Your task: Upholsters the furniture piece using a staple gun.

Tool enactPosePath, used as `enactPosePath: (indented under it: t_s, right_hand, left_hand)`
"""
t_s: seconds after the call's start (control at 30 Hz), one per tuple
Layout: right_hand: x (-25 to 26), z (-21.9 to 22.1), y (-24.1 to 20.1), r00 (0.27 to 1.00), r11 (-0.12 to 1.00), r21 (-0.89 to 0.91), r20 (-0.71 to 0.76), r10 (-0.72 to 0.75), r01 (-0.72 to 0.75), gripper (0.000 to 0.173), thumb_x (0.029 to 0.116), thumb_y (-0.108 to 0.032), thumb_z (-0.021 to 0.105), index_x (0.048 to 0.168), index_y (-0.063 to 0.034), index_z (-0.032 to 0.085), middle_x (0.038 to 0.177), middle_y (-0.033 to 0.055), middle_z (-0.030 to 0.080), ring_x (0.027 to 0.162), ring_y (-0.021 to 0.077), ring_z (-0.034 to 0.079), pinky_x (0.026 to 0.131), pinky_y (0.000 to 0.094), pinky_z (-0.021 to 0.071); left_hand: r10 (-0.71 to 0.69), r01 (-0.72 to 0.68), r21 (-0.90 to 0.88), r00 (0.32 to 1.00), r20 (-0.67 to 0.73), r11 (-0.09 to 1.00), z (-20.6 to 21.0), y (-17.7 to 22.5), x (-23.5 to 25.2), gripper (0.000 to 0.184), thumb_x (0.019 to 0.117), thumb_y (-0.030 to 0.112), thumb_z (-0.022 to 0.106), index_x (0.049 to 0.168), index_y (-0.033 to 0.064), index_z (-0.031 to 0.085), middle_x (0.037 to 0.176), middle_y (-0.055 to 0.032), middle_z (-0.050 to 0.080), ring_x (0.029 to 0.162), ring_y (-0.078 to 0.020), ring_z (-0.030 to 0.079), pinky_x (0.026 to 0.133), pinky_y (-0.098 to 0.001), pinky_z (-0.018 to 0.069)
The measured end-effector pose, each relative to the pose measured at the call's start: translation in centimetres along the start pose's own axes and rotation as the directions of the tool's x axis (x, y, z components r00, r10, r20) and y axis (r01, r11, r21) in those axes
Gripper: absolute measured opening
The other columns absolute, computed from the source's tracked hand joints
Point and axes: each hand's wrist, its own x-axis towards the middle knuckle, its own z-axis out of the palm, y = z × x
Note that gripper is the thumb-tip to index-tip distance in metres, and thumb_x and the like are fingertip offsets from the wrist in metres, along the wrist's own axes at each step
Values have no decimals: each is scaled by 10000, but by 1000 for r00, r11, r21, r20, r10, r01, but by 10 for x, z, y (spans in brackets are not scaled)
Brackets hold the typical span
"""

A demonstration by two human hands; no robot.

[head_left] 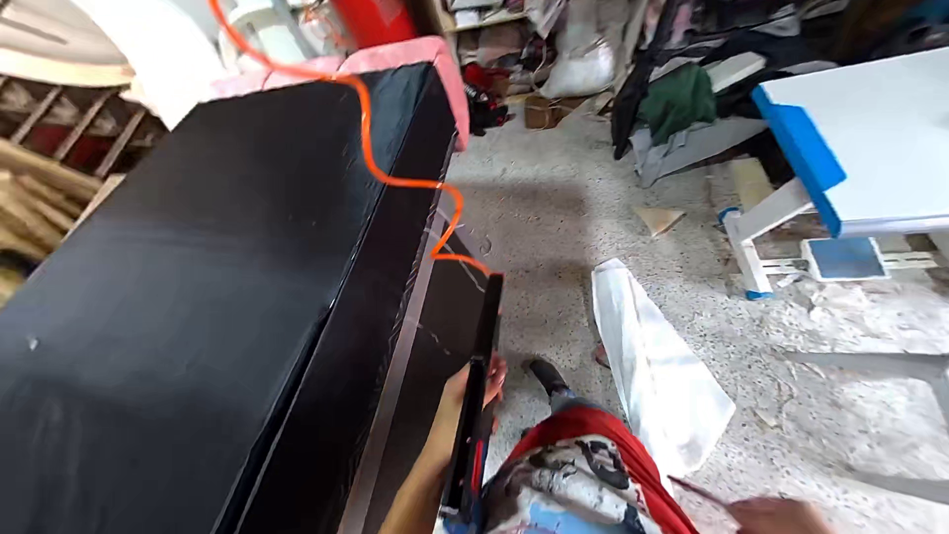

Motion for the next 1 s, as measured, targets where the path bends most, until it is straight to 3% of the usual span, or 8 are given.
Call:
enactPosePath:
  t_s: [0.13,0.23,0.33,0.4,0.53,0.7,0.83,1.0]
  right_hand:
    - [-13,-66,-111,755,757,-239,-118,-645,609,228,918,-277,734,1061,-103,771,894,82,753,784,250,717,745,550,596]
    - [-90,-53,-235,240,238,-215,-17,-971,947,187,912,-315,742,1041,-186,780,1008,-51,751,866,99,716,745,328,633]
    - [-167,-17,-321,-265,-302,-166,209,-941,939,133,945,-209,730,1054,-160,787,1107,-28,735,1051,126,704,927,326,621]
    - [-192,0,-358,-445,-544,-158,413,-794,824,132,982,-169,677,1066,-140,774,1129,-9,728,1186,185,652,1082,434,525]
    - [-207,31,-391,-521,-738,-102,644,-560,667,161,980,-131,621,1042,-177,763,1082,-25,711,1218,225,609,1114,530,445]
    - [-220,79,-392,-533,-743,45,725,-435,667,171,1015,-139,601,1091,-187,745,1103,-47,707,1241,186,595,1150,527,398]
    - [-220,86,-419,-544,-788,23,736,-403,616,216,957,-78,585,1030,-180,761,1049,-17,704,1227,255,593,1139,582,392]
    - [-224,124,-406,-612,-741,270,756,-233,615,183,1037,-279,616,1122,-199,756,1090,-83,741,1208,132,638,1181,582,352]
  left_hand:
    - [62,-65,36,995,74,997,16,12,-7,311,1021,263,658,1298,121,662,995,-82,690,691,-176,654,550,-322,576]
    - [165,-179,55,967,193,982,26,15,-10,289,1025,206,629,1302,130,657,1064,-78,711,767,-171,683,603,-329,601]
    - [193,-227,131,954,228,965,38,24,-14,270,1018,194,633,1278,136,675,1064,-60,728,785,-150,689,656,-326,601]
    - [184,-219,172,963,195,961,42,32,-19,264,1011,221,651,1258,135,690,1053,-55,729,780,-138,692,658,-320,603]
    - [226,-243,119,964,141,963,31,30,-27,275,1028,246,622,1261,113,682,1055,-58,720,842,-132,696,716,-322,608]
    - [268,-270,83,963,30,959,23,28,-47,213,1037,226,584,1145,80,695,901,-29,696,744,-93,663,687,-296,585]
    - [270,-265,135,962,-24,955,13,18,-53,264,1039,263,611,1247,122,693,1065,-36,730,883,-107,700,806,-322,602]
    - [257,-255,34,957,-135,966,8,20,-66,194,999,208,607,1108,76,697,884,-2,701,778,-58,665,749,-291,583]
